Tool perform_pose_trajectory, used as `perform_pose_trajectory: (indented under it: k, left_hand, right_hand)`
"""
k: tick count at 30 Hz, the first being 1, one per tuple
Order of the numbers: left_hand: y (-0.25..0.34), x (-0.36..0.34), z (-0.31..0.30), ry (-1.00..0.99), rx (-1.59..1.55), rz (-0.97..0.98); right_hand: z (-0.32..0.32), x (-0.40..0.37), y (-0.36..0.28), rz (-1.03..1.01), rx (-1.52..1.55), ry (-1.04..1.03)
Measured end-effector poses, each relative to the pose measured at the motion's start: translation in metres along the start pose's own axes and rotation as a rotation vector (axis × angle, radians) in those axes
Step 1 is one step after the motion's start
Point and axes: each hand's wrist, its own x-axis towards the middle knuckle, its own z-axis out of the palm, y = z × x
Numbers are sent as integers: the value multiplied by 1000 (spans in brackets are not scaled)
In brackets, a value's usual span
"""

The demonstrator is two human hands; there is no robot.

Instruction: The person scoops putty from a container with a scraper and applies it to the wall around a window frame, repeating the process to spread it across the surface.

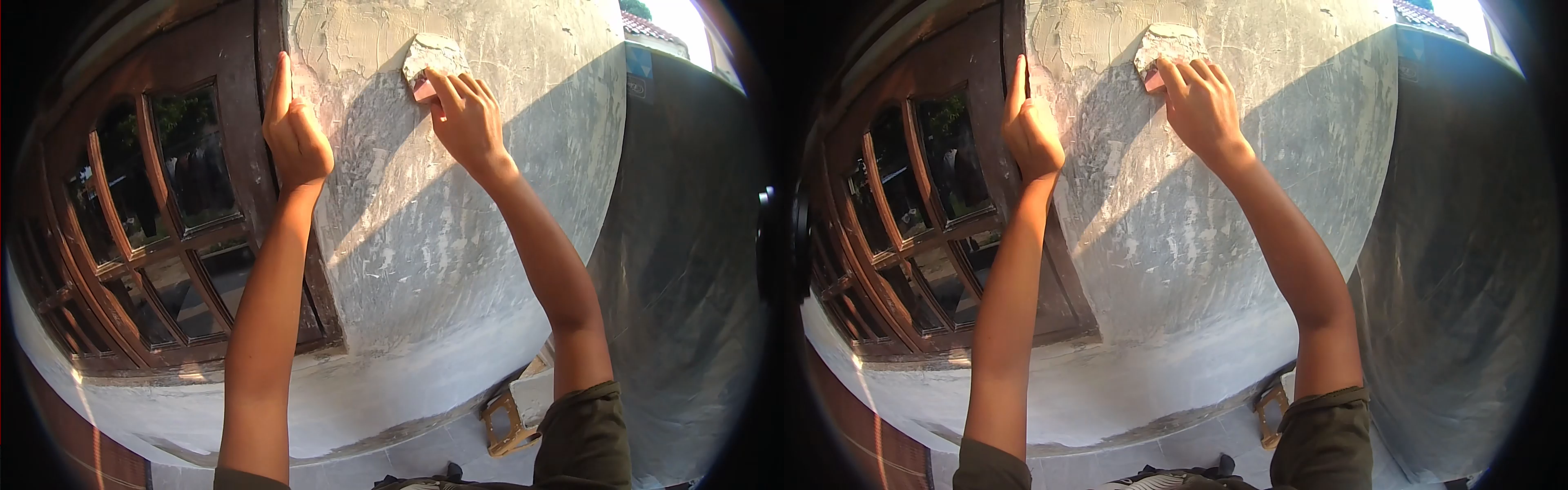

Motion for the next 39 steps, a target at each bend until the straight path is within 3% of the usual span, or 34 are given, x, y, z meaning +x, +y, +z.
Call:
perform_pose_trajectory:
  k: [6,9,16,26,31,37,39]
  left_hand:
    - [-1,-2,1,-3,-47,-36]
    - [-13,-2,1,-3,17,114]
    - [4,1,-1,-6,21,5]
    - [-5,-3,1,-13,9,-4]
    - [-11,-2,1,-9,33,89]
    - [-9,1,1,8,41,155]
    - [0,-2,0,-3,-26,-41]
  right_hand:
    - [-29,-40,-48,-1,147,-10]
    - [-36,-13,-35,30,146,37]
    - [-6,34,15,-38,-46,126]
    - [-22,-34,-48,15,198,-35]
    - [-31,0,-34,6,150,107]
    - [-6,15,-3,3,4,95]
    - [-3,-1,-8,-13,5,18]
